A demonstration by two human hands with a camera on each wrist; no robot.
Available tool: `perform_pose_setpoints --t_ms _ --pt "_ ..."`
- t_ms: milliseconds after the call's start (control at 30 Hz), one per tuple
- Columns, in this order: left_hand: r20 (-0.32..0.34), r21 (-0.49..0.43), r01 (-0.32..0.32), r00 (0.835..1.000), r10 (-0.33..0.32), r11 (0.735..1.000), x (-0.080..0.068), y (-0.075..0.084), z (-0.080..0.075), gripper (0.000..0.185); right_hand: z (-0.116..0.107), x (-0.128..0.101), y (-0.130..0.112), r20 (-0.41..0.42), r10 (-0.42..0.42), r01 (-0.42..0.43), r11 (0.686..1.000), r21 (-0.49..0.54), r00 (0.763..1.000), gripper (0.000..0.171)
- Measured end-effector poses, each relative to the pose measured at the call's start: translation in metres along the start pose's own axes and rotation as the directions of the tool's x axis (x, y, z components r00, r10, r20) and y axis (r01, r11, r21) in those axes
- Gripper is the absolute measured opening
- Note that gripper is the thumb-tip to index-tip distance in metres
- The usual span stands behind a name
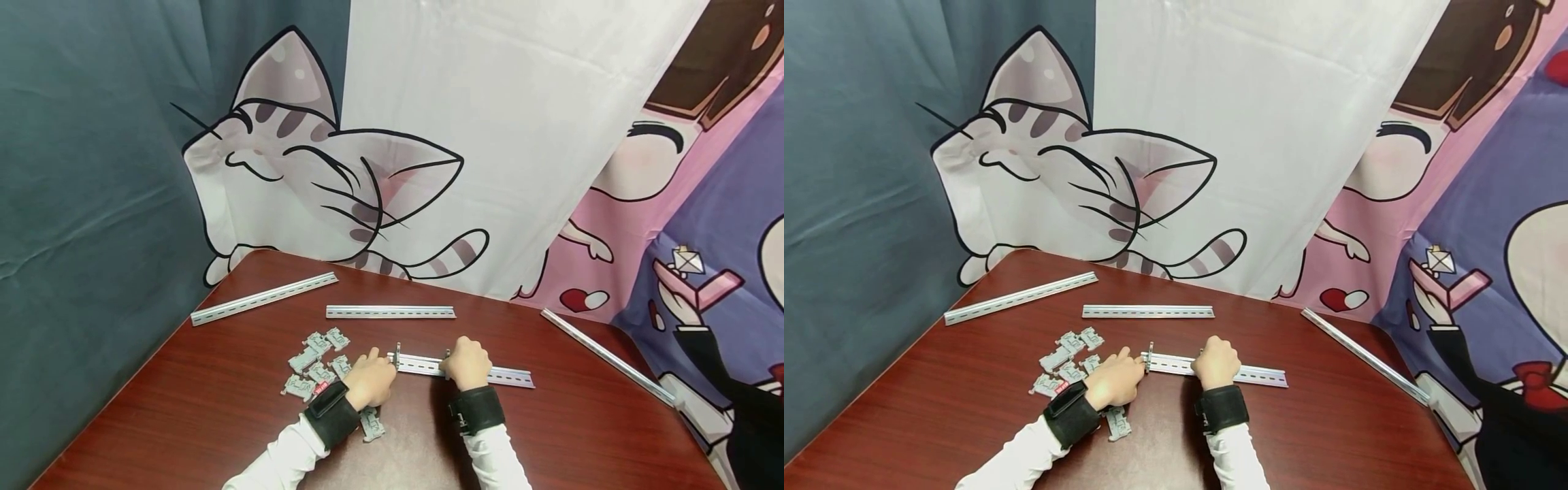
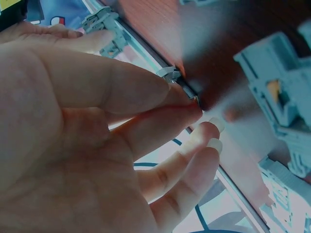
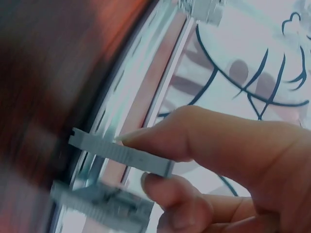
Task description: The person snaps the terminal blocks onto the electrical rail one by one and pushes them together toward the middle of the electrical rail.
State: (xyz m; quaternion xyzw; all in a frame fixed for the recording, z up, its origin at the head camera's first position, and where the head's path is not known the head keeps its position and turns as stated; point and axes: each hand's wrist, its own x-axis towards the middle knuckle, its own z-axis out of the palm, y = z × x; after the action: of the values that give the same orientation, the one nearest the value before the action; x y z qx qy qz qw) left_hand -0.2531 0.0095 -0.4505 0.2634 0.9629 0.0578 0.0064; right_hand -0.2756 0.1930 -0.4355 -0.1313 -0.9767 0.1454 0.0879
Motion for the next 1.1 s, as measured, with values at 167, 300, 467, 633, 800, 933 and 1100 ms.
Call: perform_pose_setpoints --t_ms 167,300,467,633,800,933,1100 --pt "-0.003 0.005 0.002 1.000 -0.002 1.000 0.000 0.000 0.000 0.011 -0.005 0.005 0.008 0.032 0.049 -0.049 0.999 -0.002 0.998 0.021" --pt "0.001 -0.005 0.007 1.000 -0.007 1.000 -0.001 0.000 -0.001 0.011 -0.009 0.006 0.010 0.035 0.057 -0.057 0.998 0.006 0.998 0.022" --pt "-0.006 -0.017 0.007 1.000 -0.007 1.000 -0.001 0.000 -0.002 0.010 -0.009 0.007 0.011 0.053 0.064 -0.064 0.998 -0.003 0.996 0.027" --pt "-0.005 -0.024 0.009 1.000 -0.009 1.000 0.000 0.000 -0.002 0.011 -0.011 0.007 0.011 0.066 0.073 -0.073 0.997 -0.005 0.995 0.027" --pt "0.004 -0.030 0.008 1.000 -0.008 1.000 -0.001 0.000 -0.002 0.010 -0.011 0.003 0.009 0.014 0.056 -0.056 0.998 -0.004 0.998 0.024" --pt "0.010 -0.034 0.005 1.000 -0.005 0.999 -0.001 0.000 -0.002 0.009 -0.008 -0.007 -0.006 -0.069 -0.030 0.033 0.999 0.040 0.997 0.032" --pt "0.040 -0.032 0.019 0.999 -0.018 0.999 0.000 0.001 -0.003 0.007 0.008 -0.022 -0.039 -0.077 -0.244 0.253 0.955 0.154 0.967 0.041"
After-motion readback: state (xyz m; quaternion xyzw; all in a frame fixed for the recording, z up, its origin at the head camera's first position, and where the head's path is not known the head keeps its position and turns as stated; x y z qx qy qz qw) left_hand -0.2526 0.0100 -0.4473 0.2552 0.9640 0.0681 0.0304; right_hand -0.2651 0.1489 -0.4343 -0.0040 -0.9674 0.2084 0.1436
